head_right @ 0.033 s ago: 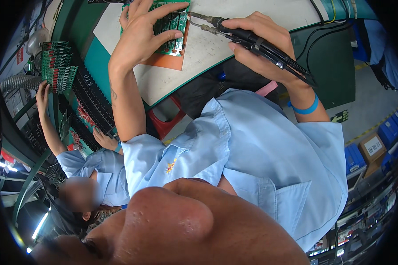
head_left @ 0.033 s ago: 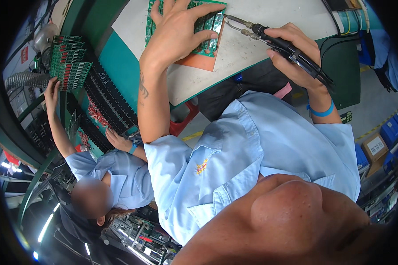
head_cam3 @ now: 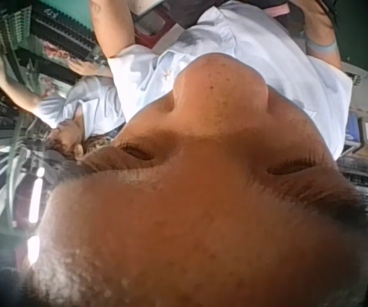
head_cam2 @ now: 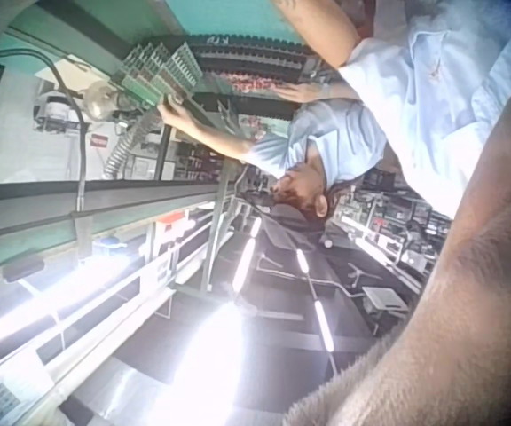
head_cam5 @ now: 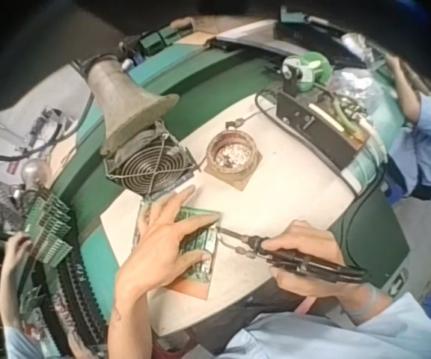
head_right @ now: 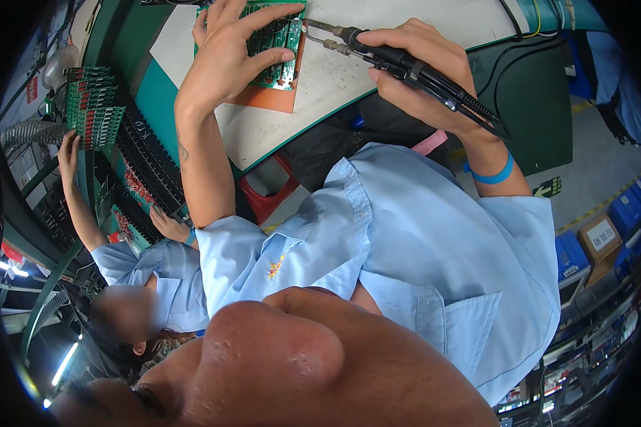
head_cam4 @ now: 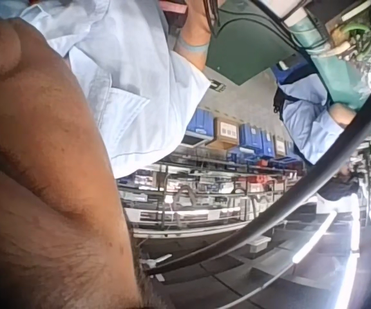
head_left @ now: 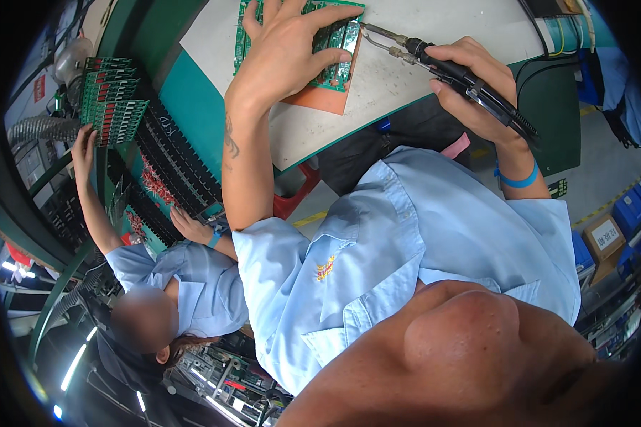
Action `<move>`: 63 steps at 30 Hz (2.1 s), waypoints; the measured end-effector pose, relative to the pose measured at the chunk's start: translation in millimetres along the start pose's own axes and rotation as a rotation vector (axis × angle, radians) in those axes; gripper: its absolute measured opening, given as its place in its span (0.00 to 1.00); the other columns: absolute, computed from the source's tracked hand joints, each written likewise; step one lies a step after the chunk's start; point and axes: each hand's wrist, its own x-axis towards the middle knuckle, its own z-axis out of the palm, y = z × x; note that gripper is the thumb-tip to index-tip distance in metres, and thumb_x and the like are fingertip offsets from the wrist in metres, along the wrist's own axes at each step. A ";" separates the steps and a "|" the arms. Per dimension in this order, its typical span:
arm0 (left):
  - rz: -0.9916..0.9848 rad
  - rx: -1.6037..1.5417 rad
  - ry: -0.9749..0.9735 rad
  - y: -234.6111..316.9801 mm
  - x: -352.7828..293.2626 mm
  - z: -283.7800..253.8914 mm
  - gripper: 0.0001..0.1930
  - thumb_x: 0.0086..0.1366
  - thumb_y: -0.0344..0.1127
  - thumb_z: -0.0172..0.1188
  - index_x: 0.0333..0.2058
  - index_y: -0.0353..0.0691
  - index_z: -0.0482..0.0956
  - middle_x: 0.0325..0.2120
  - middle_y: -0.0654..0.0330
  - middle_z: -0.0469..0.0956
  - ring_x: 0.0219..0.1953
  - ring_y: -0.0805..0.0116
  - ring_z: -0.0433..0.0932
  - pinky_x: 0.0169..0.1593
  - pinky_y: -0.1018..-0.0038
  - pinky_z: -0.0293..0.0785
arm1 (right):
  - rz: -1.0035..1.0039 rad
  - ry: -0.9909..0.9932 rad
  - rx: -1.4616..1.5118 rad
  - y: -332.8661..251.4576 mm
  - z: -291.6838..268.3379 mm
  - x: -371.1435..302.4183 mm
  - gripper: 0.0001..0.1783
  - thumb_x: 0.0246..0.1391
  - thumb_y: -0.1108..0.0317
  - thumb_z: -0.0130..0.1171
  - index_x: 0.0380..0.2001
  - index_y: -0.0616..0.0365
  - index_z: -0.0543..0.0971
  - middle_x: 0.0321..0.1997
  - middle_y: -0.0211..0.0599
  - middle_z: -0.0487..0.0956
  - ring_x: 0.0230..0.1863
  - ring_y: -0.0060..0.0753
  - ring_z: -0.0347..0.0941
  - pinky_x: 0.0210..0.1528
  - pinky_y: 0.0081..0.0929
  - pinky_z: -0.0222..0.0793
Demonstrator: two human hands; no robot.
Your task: Soldering components onto printed circuit boards at a manual assembly station.
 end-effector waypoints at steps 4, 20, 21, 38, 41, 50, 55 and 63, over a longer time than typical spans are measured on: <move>0.008 -0.012 0.004 -0.4 -0.5 -0.1 0.33 0.54 0.34 0.72 0.61 0.51 0.80 0.74 0.49 0.55 0.74 0.43 0.52 0.74 0.47 0.42 | 0.003 -0.007 -0.017 -2.3 -0.3 0.7 0.26 0.41 0.81 0.67 0.49 0.62 0.84 0.34 0.34 0.83 0.31 0.27 0.69 0.35 0.22 0.66; 0.037 -0.050 0.057 2.1 -3.6 1.2 0.32 0.55 0.33 0.72 0.62 0.48 0.79 0.74 0.49 0.56 0.74 0.43 0.52 0.74 0.47 0.43 | 0.207 0.318 0.067 13.3 -0.1 23.7 0.29 0.49 0.78 0.67 0.57 0.66 0.76 0.48 0.41 0.81 0.40 0.29 0.74 0.46 0.22 0.71; 0.034 -0.049 0.062 1.4 -6.1 0.5 0.32 0.55 0.33 0.72 0.62 0.48 0.79 0.74 0.49 0.56 0.74 0.43 0.52 0.74 0.47 0.43 | 0.262 0.406 0.108 20.1 4.5 27.8 0.30 0.50 0.76 0.67 0.59 0.66 0.75 0.50 0.40 0.81 0.42 0.28 0.75 0.48 0.21 0.72; -0.514 0.093 0.580 -9.9 -111.3 110.1 0.48 0.68 0.59 0.63 0.68 0.22 0.56 0.66 0.34 0.62 0.70 0.39 0.59 0.64 0.21 0.38 | 0.256 0.419 0.137 45.2 2.5 27.4 0.32 0.50 0.74 0.69 0.60 0.67 0.74 0.47 0.39 0.81 0.39 0.24 0.73 0.44 0.18 0.71; -0.534 0.072 0.575 -12.1 -110.7 109.2 0.48 0.66 0.59 0.64 0.68 0.23 0.57 0.65 0.35 0.64 0.69 0.41 0.59 0.65 0.25 0.40 | 0.240 0.448 0.137 46.0 1.8 26.9 0.32 0.50 0.75 0.68 0.60 0.67 0.75 0.46 0.39 0.81 0.38 0.24 0.73 0.44 0.18 0.70; -0.491 -0.012 0.624 -6.4 -111.5 107.9 0.49 0.62 0.57 0.69 0.67 0.24 0.58 0.64 0.38 0.65 0.67 0.44 0.60 0.65 0.32 0.41 | 0.274 0.412 0.082 44.2 -1.7 25.9 0.31 0.50 0.75 0.68 0.59 0.67 0.75 0.47 0.40 0.81 0.40 0.26 0.74 0.47 0.20 0.71; -0.443 -0.042 0.587 -8.6 -107.7 104.2 0.49 0.60 0.55 0.71 0.68 0.25 0.58 0.64 0.39 0.65 0.68 0.43 0.59 0.66 0.31 0.40 | 0.256 0.431 0.110 48.5 0.6 24.2 0.31 0.50 0.75 0.68 0.59 0.67 0.75 0.47 0.40 0.82 0.41 0.28 0.75 0.48 0.22 0.71; -0.373 -0.022 0.531 -23.7 -102.9 97.9 0.51 0.59 0.54 0.72 0.69 0.25 0.56 0.66 0.39 0.64 0.71 0.39 0.55 0.65 0.27 0.37 | 0.225 0.393 0.044 64.0 -9.6 15.9 0.30 0.50 0.75 0.68 0.58 0.67 0.75 0.49 0.41 0.82 0.43 0.31 0.76 0.50 0.23 0.71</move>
